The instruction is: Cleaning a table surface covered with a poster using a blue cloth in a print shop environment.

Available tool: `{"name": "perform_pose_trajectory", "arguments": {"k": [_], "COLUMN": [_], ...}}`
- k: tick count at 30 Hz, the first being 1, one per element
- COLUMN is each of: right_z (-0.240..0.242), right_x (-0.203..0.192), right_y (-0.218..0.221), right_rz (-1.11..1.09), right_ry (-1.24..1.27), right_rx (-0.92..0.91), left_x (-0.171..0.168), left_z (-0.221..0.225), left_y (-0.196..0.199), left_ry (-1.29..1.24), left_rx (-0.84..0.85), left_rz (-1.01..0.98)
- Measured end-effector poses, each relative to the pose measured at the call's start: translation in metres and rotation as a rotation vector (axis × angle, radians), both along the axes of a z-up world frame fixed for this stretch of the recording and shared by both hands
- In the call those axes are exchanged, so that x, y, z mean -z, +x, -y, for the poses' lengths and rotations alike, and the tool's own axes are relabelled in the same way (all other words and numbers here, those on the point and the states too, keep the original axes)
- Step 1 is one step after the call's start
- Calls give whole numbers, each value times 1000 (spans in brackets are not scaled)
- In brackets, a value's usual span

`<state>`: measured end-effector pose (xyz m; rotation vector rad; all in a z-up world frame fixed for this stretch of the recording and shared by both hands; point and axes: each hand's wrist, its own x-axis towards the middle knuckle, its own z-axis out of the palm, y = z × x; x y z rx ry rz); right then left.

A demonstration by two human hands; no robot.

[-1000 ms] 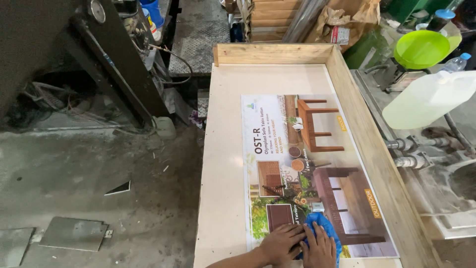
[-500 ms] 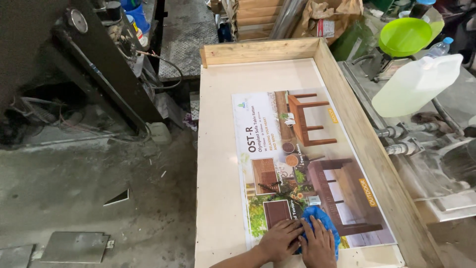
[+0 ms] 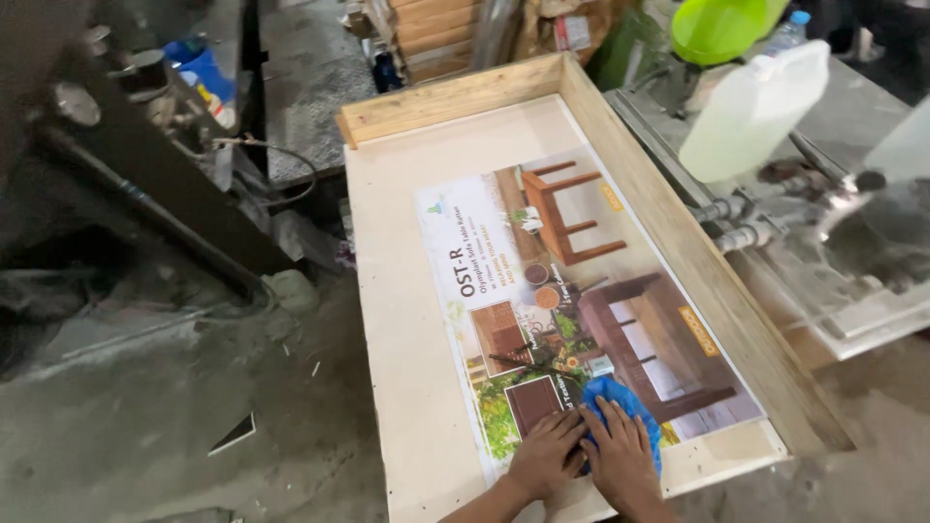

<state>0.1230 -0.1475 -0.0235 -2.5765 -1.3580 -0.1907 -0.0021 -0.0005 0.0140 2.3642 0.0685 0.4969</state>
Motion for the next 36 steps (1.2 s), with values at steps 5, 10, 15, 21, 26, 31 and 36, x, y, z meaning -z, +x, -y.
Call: {"name": "perform_pose_trajectory", "arguments": {"k": [5, 10, 15, 21, 26, 31, 36], "right_z": [-2, -3, -2, -4, -4, -4, -3], "right_x": [-33, -46, -47, -58, -66, -67, -76], "right_y": [-8, -11, -13, -15, -14, -11, -13], "right_rz": [-52, -4, -68, -100, -145, -180, -222], "right_ry": [-35, 51, 50, 50, 55, 26, 71], "right_rx": [-7, -30, -45, -38, -43, -60, -69], "left_x": [-3, -1, 18, 30, 40, 31, 37], "left_z": [2, 2, 3, 0, 1, 1, 0], "left_y": [3, 6, 6, 4, 5, 7, 5], "left_ry": [34, 20, 31, 41, 47, 49, 86], "left_rx": [27, 34, -12, 7, -18, 12, -11], "left_rz": [-50, -19, -58, -62, -100, -100, -115]}}
